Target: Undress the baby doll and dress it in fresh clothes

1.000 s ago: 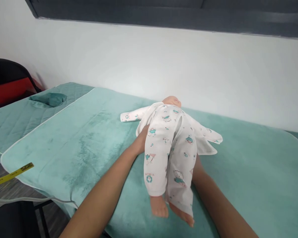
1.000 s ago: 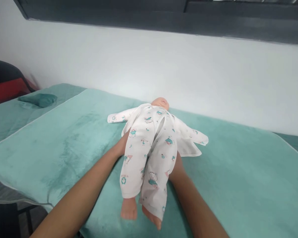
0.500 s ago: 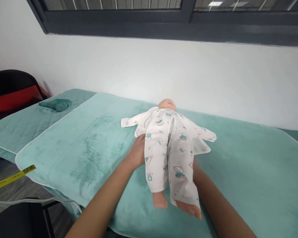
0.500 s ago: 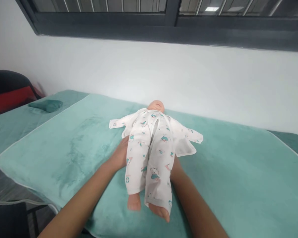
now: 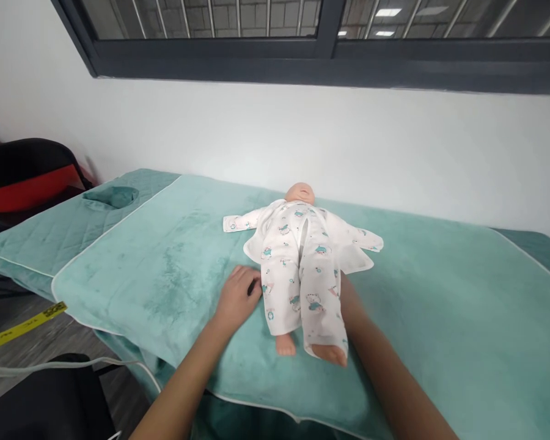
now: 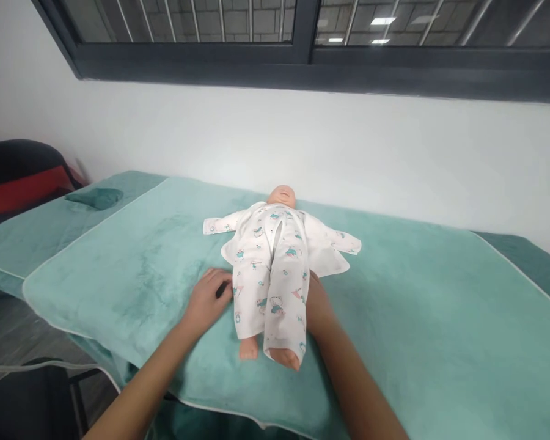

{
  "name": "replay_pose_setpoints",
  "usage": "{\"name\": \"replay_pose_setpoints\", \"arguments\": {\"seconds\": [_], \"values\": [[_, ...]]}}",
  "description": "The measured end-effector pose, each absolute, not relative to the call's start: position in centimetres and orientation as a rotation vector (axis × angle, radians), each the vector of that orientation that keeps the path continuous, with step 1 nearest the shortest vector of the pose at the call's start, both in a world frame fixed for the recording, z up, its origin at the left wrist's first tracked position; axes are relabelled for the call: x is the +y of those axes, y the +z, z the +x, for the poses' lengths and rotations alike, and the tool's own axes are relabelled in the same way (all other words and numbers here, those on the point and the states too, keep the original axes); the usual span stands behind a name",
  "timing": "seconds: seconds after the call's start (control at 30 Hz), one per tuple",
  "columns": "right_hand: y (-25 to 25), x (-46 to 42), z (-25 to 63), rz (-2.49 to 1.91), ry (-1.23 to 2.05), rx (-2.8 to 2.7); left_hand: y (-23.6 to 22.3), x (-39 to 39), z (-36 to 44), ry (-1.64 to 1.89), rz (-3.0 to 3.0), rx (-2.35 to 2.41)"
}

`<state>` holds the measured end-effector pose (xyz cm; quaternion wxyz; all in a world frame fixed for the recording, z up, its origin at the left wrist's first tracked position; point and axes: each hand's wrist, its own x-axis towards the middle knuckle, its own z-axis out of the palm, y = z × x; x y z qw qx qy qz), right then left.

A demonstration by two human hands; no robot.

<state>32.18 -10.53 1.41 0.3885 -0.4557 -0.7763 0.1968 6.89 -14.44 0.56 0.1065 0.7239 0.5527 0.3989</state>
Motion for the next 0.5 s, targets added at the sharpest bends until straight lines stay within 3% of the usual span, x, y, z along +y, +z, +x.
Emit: {"name": "replay_pose_setpoints", "arguments": {"seconds": [0.1,0.27,0.4,0.5], "values": [[1.0,-14.0,33.4,-1.145,0.37,-2.084,0.9,-18.3,7.5,1.267,1.792,1.537],[1.6,-20.1,34.0,-1.311,0.317,-1.71,0.2,-24.1,10.2,1.218,1.754,1.423],[4.1,-22.6,31.0,-1.054,0.345,-2.04,-1.1,-26.0,12.5,1.174,1.841,1.549],[4.7,-22.8,28.3,-1.101,0.249,-2.263,-1.7,-25.7,13.4,1.19,1.91,1.659]]}}
